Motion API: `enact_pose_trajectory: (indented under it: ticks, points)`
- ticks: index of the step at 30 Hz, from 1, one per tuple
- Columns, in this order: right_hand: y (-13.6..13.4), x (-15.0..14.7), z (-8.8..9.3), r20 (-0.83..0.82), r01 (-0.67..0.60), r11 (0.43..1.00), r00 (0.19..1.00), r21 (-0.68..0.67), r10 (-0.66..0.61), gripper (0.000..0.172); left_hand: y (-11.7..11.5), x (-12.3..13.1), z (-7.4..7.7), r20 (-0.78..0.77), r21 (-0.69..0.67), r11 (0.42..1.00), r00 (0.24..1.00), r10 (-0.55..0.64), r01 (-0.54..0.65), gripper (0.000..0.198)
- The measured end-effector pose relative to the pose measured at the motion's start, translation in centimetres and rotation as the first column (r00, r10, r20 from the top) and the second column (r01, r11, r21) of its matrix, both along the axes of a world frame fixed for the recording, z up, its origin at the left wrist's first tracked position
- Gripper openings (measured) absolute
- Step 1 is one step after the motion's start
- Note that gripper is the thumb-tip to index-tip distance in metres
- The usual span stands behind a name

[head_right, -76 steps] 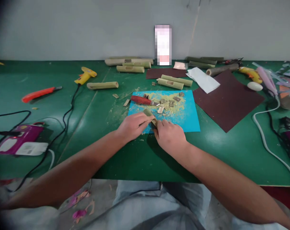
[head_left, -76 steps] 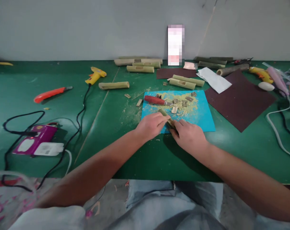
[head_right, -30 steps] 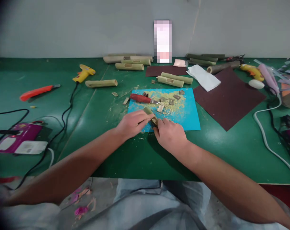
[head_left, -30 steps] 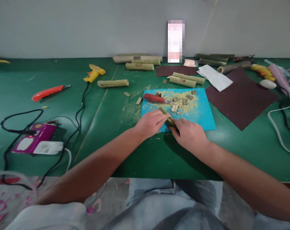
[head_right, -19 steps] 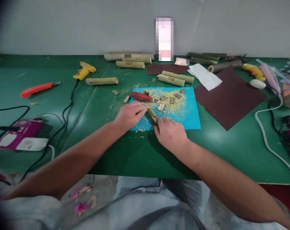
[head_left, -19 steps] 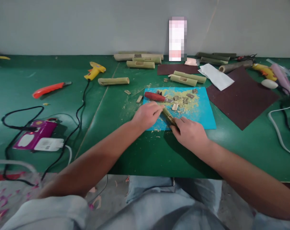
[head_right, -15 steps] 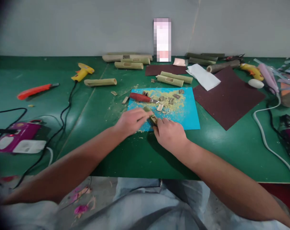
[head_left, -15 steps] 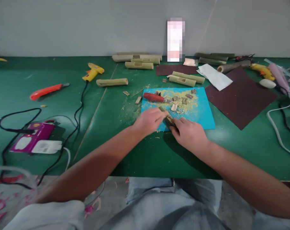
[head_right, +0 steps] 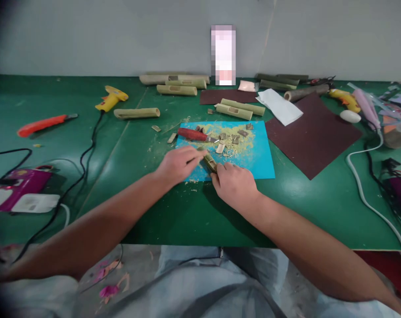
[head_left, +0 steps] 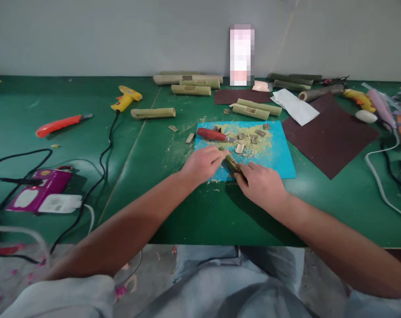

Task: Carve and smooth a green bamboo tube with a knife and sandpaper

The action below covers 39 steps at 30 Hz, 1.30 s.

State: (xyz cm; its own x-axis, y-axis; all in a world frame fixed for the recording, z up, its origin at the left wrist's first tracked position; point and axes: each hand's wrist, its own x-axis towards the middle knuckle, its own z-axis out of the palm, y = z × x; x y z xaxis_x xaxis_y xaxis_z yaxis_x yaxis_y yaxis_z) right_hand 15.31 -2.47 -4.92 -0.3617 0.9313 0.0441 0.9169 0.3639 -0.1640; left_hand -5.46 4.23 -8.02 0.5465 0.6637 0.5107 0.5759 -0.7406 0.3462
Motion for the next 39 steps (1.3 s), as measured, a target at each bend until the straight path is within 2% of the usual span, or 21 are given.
enact_pose_trajectory:
  ticks: [3,7,10,14,20,24,28,32,36,39]
  points:
    - [0.0,0.1,-0.1,0.003,0.013,1.0,1.0,0.025,-0.013,0.032,0.0,0.0,0.0,0.007,0.014,0.999,0.999,0.036,-0.036,0.027]
    - [0.0,0.2,-0.1,-0.015,0.002,0.999,1.0,0.048,-0.001,0.03,-0.2,0.1,0.2,-0.011,-0.039,0.999,1.0,0.004,-0.005,0.028]
    - [0.1,0.3,-0.1,-0.027,0.012,0.999,1.0,0.052,-0.011,0.027,0.3,-0.2,0.4,-0.011,-0.046,0.997,0.998,0.063,-0.064,0.026]
    - [0.2,0.4,-0.2,-0.021,0.04,0.999,0.999,0.024,-0.04,0.024,1.3,-0.6,0.3,0.022,0.011,0.99,0.99,0.137,-0.138,0.026]
    - [0.1,0.3,-0.6,-0.035,0.042,0.998,0.999,0.053,-0.041,0.026,0.4,0.1,0.0,-0.02,-0.03,0.999,1.0,0.02,-0.021,0.029]
    - [0.2,0.4,-0.6,-0.038,0.056,0.997,0.998,0.049,-0.054,0.028,0.1,0.4,0.1,0.007,-0.033,0.996,0.996,0.084,-0.084,0.028]
    - [0.4,0.6,-0.6,-0.055,0.043,0.998,0.998,0.037,-0.041,0.028,0.0,0.3,0.1,-0.035,-0.065,0.998,0.999,0.005,-0.007,0.03]
    - [0.3,0.6,-0.4,-0.057,0.058,0.997,0.997,0.042,-0.056,0.028,0.4,0.0,0.0,0.02,-0.026,0.995,0.995,0.095,-0.094,0.03]
    - [0.2,0.5,-0.2,-0.043,0.045,0.999,0.998,0.022,-0.044,0.028,-0.1,0.3,-0.1,-0.052,-0.066,0.998,0.998,-0.023,0.02,0.031]
    - [0.2,0.5,-0.2,-0.035,0.054,0.998,0.998,0.028,-0.053,0.028,-0.4,0.6,-0.1,-0.043,-0.038,0.999,0.999,0.014,-0.015,0.031]
